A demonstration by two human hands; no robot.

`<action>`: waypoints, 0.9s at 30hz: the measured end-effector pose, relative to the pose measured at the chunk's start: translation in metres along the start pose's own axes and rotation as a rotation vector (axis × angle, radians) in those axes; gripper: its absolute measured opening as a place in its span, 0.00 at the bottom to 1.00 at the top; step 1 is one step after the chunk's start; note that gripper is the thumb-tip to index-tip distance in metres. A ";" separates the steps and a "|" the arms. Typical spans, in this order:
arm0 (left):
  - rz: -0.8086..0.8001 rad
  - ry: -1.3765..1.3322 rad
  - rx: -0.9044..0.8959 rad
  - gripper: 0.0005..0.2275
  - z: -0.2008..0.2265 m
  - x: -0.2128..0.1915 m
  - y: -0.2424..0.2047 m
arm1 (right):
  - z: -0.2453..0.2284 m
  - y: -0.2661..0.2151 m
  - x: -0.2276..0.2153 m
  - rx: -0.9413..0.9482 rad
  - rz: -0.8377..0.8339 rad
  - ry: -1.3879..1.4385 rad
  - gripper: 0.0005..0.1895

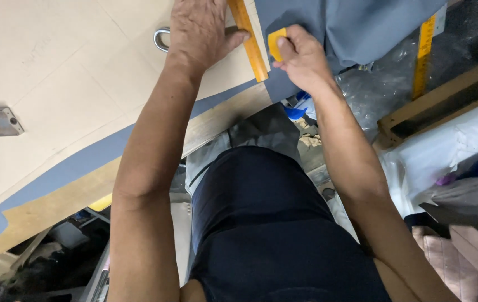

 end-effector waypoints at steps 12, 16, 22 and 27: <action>0.009 -0.233 0.048 0.44 0.010 -0.025 0.010 | 0.052 -0.072 0.045 -0.665 0.261 -0.593 0.11; -0.120 -0.355 0.027 0.46 0.010 -0.026 0.011 | 0.063 -0.067 0.051 -0.742 0.397 -0.640 0.06; -0.161 -0.276 0.019 0.49 0.011 -0.020 0.012 | 0.062 -0.070 0.053 -0.756 0.451 -0.664 0.04; -0.198 -0.277 0.004 0.50 0.011 -0.022 0.014 | 0.059 -0.073 0.051 -0.777 0.458 -0.647 0.03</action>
Point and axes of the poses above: each hand's wrist, its own y-axis towards the middle knuckle, its own x-axis out of the palm, z = x × y, the point moved 6 cm from there along y, towards the middle knuckle, and after that the axes turned 14 degrees about x, right-handed, at the moved point
